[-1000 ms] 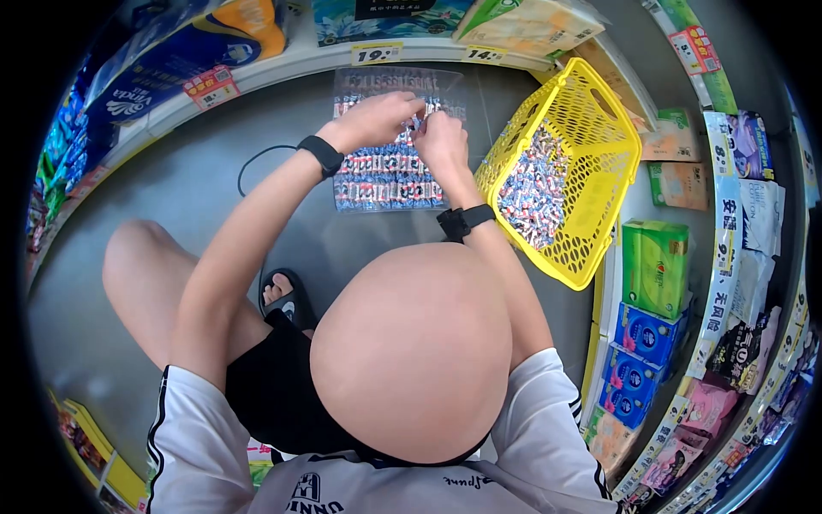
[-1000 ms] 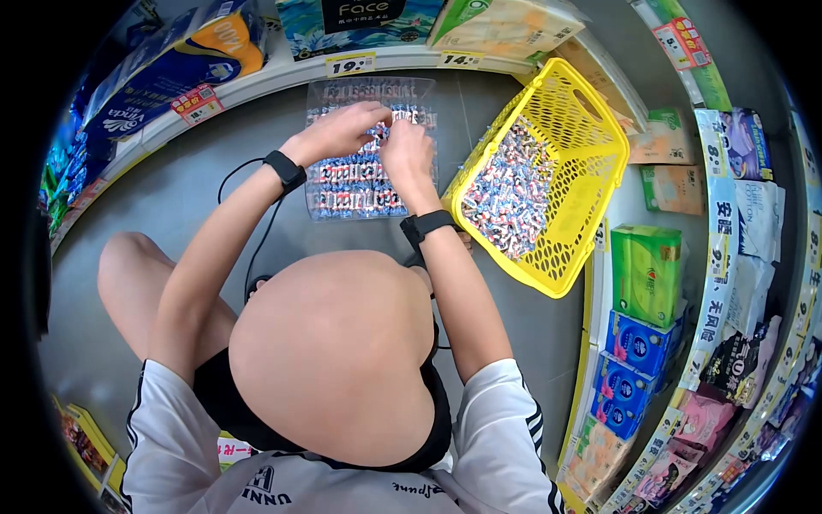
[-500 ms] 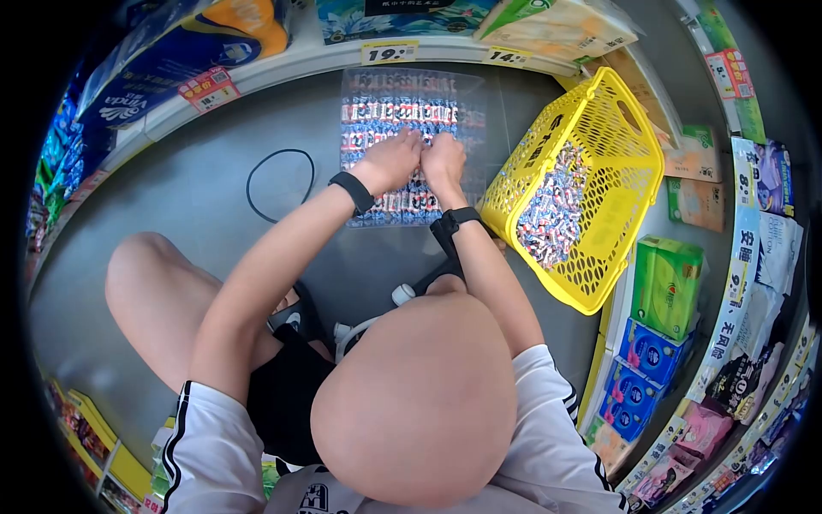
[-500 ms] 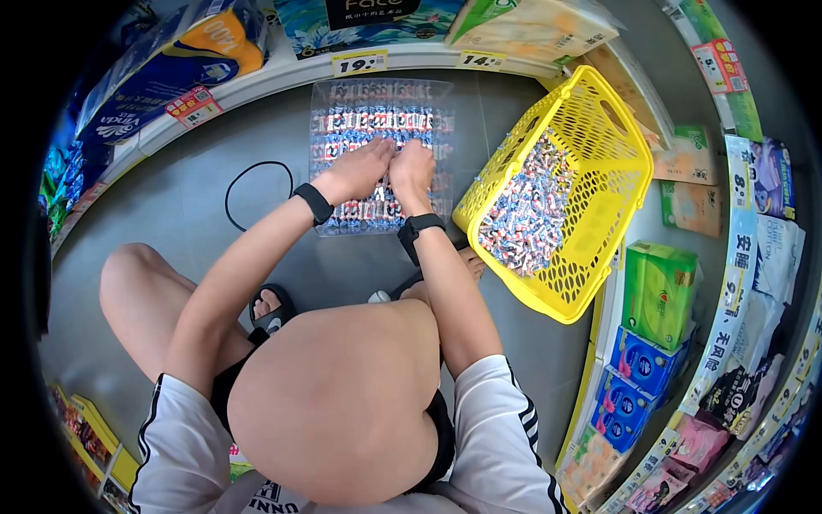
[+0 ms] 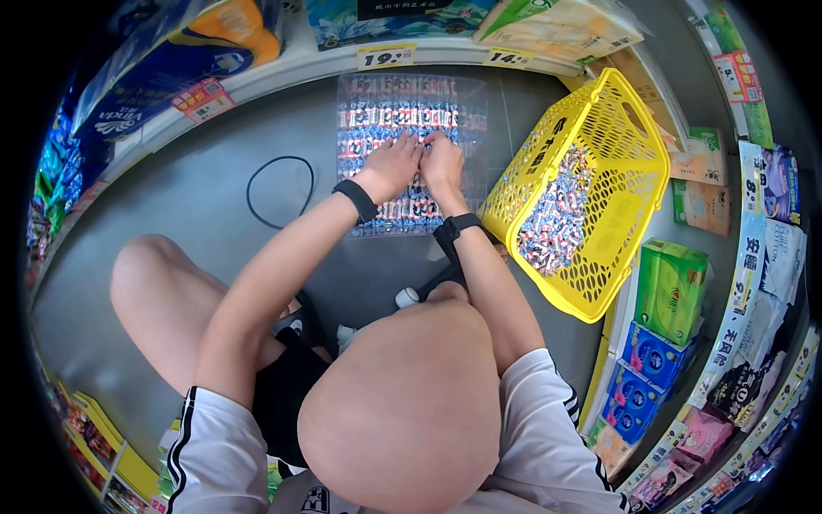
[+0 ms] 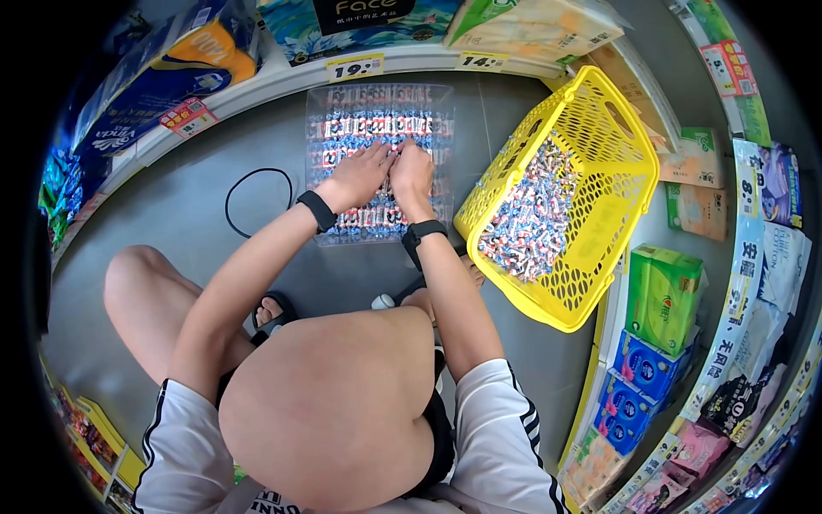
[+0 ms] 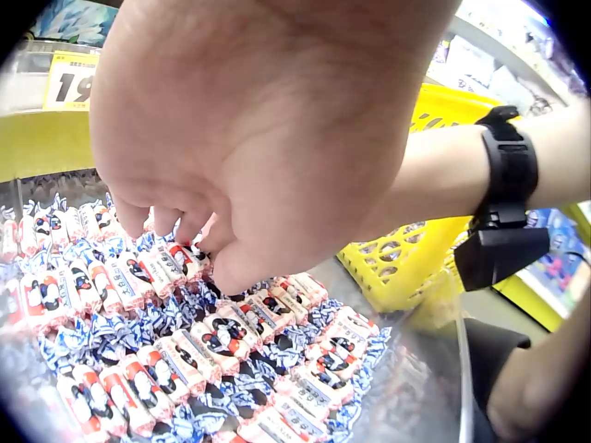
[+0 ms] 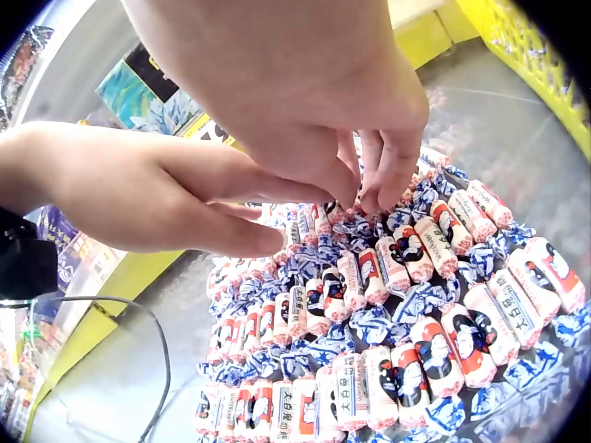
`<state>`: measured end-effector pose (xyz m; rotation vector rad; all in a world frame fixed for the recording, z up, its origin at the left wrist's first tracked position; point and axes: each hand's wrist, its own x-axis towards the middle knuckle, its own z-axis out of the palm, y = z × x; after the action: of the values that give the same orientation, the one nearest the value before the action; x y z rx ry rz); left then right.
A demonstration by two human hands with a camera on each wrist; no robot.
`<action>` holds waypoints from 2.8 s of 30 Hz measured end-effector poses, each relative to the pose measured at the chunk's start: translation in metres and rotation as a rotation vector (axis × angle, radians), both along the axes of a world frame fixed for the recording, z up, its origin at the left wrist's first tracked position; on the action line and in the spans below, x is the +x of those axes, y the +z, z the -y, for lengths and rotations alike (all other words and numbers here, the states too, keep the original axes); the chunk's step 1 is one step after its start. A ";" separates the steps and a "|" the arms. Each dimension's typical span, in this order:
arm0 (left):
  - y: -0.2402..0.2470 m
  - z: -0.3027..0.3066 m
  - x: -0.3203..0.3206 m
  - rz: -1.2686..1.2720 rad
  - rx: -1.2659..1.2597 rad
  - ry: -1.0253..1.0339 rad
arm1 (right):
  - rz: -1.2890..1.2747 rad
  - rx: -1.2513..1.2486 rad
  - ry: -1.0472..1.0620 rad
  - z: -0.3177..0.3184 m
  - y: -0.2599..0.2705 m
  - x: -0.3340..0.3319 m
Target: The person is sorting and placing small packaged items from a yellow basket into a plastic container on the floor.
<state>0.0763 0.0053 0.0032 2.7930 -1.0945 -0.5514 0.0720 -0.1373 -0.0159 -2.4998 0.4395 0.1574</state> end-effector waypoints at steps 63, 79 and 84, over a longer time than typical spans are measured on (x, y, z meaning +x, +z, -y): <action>0.051 0.004 -0.001 -0.069 -0.276 0.160 | 0.135 -0.029 0.256 -0.003 0.060 -0.025; 0.146 0.040 -0.007 0.144 -0.722 -0.017 | 0.329 0.073 0.224 0.047 0.197 -0.051; 0.170 0.054 -0.019 0.134 -0.700 -0.054 | 0.249 0.140 0.194 0.090 0.221 -0.068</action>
<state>0.0569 -0.0489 0.1733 2.2092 -1.1119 0.0322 0.0040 -0.2277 0.2055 -2.3803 0.0806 -0.0460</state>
